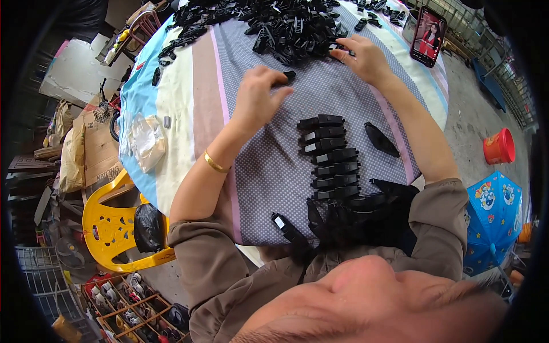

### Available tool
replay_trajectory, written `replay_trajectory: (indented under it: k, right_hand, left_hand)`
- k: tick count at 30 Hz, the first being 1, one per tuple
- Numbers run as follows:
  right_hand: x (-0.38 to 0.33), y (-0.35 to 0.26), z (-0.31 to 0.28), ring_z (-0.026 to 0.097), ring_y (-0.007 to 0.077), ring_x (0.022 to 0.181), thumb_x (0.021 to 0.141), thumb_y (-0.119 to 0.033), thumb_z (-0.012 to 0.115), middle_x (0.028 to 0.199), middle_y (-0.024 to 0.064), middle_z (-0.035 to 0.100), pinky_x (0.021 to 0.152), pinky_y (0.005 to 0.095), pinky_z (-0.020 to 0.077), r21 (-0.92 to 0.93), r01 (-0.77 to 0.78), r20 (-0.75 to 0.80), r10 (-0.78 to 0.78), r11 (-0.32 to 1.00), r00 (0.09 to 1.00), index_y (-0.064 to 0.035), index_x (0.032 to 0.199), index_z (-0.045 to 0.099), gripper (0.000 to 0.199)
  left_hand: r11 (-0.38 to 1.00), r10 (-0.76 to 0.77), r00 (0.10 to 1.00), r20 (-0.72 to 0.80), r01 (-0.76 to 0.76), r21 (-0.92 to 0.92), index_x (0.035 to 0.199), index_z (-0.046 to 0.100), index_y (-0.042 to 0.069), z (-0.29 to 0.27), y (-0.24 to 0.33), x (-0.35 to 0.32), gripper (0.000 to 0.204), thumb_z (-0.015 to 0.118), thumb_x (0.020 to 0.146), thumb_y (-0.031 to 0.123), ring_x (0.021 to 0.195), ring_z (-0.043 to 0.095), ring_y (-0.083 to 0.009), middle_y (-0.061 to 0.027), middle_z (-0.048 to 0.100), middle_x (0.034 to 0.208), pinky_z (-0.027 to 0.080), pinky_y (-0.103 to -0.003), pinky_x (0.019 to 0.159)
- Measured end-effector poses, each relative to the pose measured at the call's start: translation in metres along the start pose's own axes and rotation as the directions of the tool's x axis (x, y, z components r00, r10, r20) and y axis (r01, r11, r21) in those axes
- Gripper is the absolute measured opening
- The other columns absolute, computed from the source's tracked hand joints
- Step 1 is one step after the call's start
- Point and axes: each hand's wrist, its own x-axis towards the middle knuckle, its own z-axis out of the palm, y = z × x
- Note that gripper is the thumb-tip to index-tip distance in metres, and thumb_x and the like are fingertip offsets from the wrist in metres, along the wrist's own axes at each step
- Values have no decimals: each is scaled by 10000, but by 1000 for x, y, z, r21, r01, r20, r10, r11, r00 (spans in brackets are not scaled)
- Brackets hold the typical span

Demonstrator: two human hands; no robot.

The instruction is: Assembling small black plastic components by snapping two pieces together.

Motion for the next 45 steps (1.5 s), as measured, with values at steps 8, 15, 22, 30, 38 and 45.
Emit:
replay_trajectory:
  k: [8, 15, 22, 30, 38, 45]
  right_hand:
    - [-11, -3, 2, 612, 287, 876, 842, -228, 630, 886, 114, 641, 754, 368, 496, -171, 84, 41, -78, 982, 996, -68, 1080, 613, 287]
    - [-6, -72, -17, 568, 95, 660, 914, -159, 567, 744, 54, 641, 625, 256, 468, 459, -289, 461, 53, 840, 886, -29, 1049, 597, 190]
    - [-11, -62, -14, 578, 142, 761, 789, -124, 698, 825, 53, 617, 653, 266, 460, 430, -40, 392, -147, 902, 908, -41, 1022, 663, 250]
    - [-11, -57, -18, 573, 236, 846, 726, -167, 725, 849, 56, 597, 729, 345, 467, 194, 135, 286, -187, 972, 940, -67, 928, 703, 226]
    - [-9, -72, -1, 567, 245, 779, 686, -130, 725, 758, 75, 545, 686, 340, 465, 212, 312, 230, -358, 926, 905, -50, 861, 699, 194]
    - [3, -25, -12, 587, 235, 865, 749, -231, 728, 955, 73, 626, 735, 343, 478, 433, -132, 446, -84, 892, 891, -64, 962, 700, 272]
  left_hand:
    - [924, -328, 929, 170, 353, -146, 1063, 636, 23, -10, -4, 5, 279, 671, 818, 151, 950, 558, -278, -133, 623, 973, 446, -331, 839]
    - [999, 27, 999, 34, -28, 30, 996, 680, 65, 14, -7, -3, 182, 618, 844, 143, 933, 515, -296, -131, 578, 932, 425, -368, 852]
    - [996, 3, 1000, 14, -4, 90, 975, 681, 50, 10, -2, -7, 245, 698, 757, 159, 924, 530, -287, -122, 589, 914, 430, -365, 838]
    - [973, -197, 980, 22, 199, -117, 867, 703, 9, 7, -4, -2, 230, 753, 679, 132, 773, 581, -251, -106, 611, 801, 474, -347, 721]
    - [982, -129, 991, 20, 131, -138, 824, 708, 7, 12, -4, -1, 220, 770, 656, 135, 753, 579, -231, -82, 614, 781, 477, -327, 691]
    - [976, 49, 967, 251, 7, -216, 920, 677, 16, 6, 6, 5, 290, 759, 684, 165, 785, 588, -235, -106, 616, 837, 484, -336, 708]
